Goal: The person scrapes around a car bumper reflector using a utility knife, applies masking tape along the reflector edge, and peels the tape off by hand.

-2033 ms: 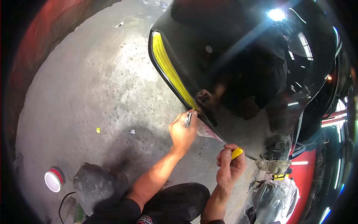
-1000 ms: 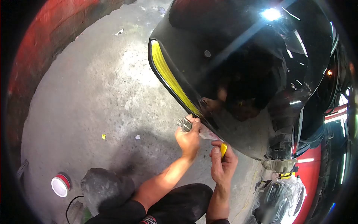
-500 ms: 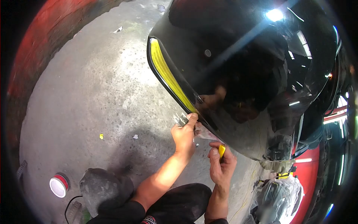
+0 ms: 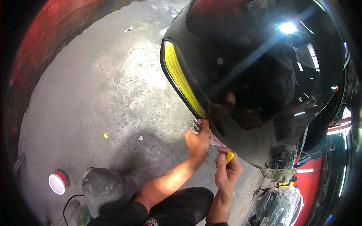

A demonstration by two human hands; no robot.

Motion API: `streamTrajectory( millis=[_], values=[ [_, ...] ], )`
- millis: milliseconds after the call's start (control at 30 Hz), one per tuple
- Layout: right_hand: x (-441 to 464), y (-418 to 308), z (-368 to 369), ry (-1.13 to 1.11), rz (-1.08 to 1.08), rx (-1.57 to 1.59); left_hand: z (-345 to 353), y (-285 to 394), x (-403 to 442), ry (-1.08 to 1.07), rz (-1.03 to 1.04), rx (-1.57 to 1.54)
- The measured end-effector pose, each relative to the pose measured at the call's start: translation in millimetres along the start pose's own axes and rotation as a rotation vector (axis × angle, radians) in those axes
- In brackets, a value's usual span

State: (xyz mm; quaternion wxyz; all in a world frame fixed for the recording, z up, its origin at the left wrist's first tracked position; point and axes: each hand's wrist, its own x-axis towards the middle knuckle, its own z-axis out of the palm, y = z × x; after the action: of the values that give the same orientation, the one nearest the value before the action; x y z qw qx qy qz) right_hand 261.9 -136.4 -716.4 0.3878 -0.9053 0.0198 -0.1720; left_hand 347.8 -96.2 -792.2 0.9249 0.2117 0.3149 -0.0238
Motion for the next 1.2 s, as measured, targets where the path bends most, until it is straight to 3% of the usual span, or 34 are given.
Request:
streamTrajectory(
  millis=[167, 400, 733, 900, 1133, 1200],
  values=[
    [0.3, 2.1, -6.3, -0.076, -0.063, -0.104, -0.7, -12.3, -2.0, 0.027, 0.141, -0.01],
    [-1.2, 0.8, -6.1, -0.021, -0.03, -0.091, -2.5, 1.9, -4.3, 0.0, 0.029, -0.034],
    [-0.7, -2.1, -5.0, -0.044, -0.012, -0.046, -10.4, 0.5, 5.3, -0.012, 0.122, 0.099],
    [-1.5, -1.3, -6.1, -0.046, -0.018, -0.068, -17.6, 0.5, 19.9, -0.048, 0.191, 0.406],
    [-4.1, 4.5, -11.0, -0.056, -0.073, -0.101, -15.5, 15.7, 19.5, -0.071, 0.037, 0.275],
    [-3.3, 4.7, -9.1, -0.069, -0.088, -0.082, -16.2, 19.8, 19.3, -0.08, 0.081, 0.549]
  ],
)
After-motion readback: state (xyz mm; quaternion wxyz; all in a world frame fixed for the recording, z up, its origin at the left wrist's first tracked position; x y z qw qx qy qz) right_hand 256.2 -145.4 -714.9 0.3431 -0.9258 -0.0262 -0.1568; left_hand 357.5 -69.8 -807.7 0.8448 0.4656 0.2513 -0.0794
